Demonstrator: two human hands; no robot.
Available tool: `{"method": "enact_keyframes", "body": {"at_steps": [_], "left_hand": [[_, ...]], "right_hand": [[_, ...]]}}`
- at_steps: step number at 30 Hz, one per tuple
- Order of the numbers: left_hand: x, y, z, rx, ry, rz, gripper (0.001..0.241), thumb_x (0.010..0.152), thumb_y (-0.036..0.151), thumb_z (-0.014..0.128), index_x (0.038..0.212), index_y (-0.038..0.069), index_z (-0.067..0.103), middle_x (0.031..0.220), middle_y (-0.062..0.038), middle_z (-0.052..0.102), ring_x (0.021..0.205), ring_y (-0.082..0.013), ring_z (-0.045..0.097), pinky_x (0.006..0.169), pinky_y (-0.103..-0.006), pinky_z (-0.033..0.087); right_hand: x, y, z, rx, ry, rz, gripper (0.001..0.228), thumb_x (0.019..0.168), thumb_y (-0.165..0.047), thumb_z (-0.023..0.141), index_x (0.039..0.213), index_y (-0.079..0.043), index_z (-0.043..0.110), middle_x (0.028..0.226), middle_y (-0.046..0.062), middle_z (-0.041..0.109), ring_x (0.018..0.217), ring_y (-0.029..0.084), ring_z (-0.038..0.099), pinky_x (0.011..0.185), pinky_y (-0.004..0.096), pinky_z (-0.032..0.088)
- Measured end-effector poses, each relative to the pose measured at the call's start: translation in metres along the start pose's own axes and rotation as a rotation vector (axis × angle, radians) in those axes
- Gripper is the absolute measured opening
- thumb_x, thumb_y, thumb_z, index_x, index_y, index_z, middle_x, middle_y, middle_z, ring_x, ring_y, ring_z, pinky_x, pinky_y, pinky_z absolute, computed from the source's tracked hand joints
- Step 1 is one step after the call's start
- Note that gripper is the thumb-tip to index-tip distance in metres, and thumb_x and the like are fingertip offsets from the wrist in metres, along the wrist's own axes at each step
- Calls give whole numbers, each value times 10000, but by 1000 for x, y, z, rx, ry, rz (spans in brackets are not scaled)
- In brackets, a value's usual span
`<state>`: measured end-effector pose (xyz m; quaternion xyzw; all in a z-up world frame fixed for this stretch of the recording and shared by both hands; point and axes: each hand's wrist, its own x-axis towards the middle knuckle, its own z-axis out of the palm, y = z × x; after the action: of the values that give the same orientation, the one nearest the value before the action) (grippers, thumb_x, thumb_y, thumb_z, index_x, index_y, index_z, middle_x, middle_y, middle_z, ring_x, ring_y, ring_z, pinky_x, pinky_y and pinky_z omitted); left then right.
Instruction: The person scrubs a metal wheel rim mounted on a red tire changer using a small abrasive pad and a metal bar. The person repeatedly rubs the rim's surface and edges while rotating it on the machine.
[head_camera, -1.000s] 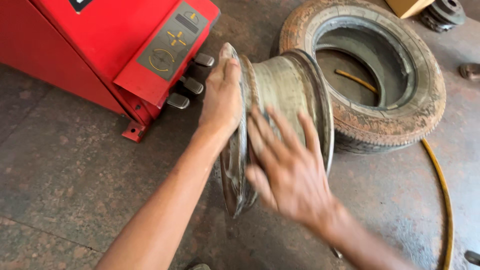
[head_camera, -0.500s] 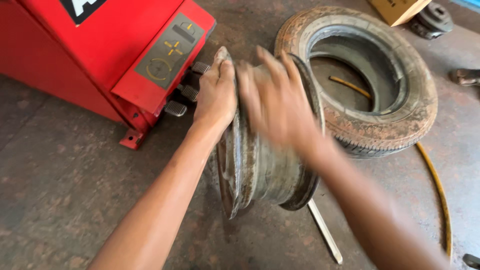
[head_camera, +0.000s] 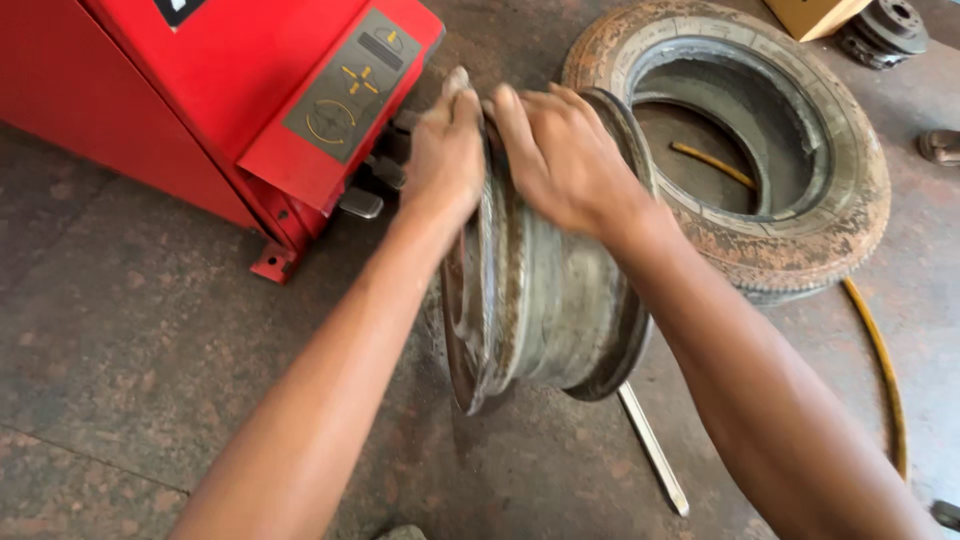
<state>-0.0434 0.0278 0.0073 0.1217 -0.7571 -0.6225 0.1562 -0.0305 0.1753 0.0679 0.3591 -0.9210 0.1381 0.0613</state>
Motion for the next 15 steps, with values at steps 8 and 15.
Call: {"method": "enact_keyframes", "body": {"at_steps": [8,15], "left_hand": [[-9,22,-5,115,-39,-109,570,1020,395,349,1537,170,433,1544,-65,513,1445,-267,449,1199,-421,263],[11,2,-1,19,15,108,546,1063,390,401,1498,83,520,1541,-101,567,1472,-251,528,1236,-366,381]], "right_hand": [[-119,-64,32,-65,272,-71,617,1121,-329,242,1536,112,359,1597,309,420,1545,384,367,1288,552,254],[-39,-24,8,0,112,-17,536,1143,-322,251,1457,18,522,1573,250,473,1531,341,426,1339,494,251]]}}
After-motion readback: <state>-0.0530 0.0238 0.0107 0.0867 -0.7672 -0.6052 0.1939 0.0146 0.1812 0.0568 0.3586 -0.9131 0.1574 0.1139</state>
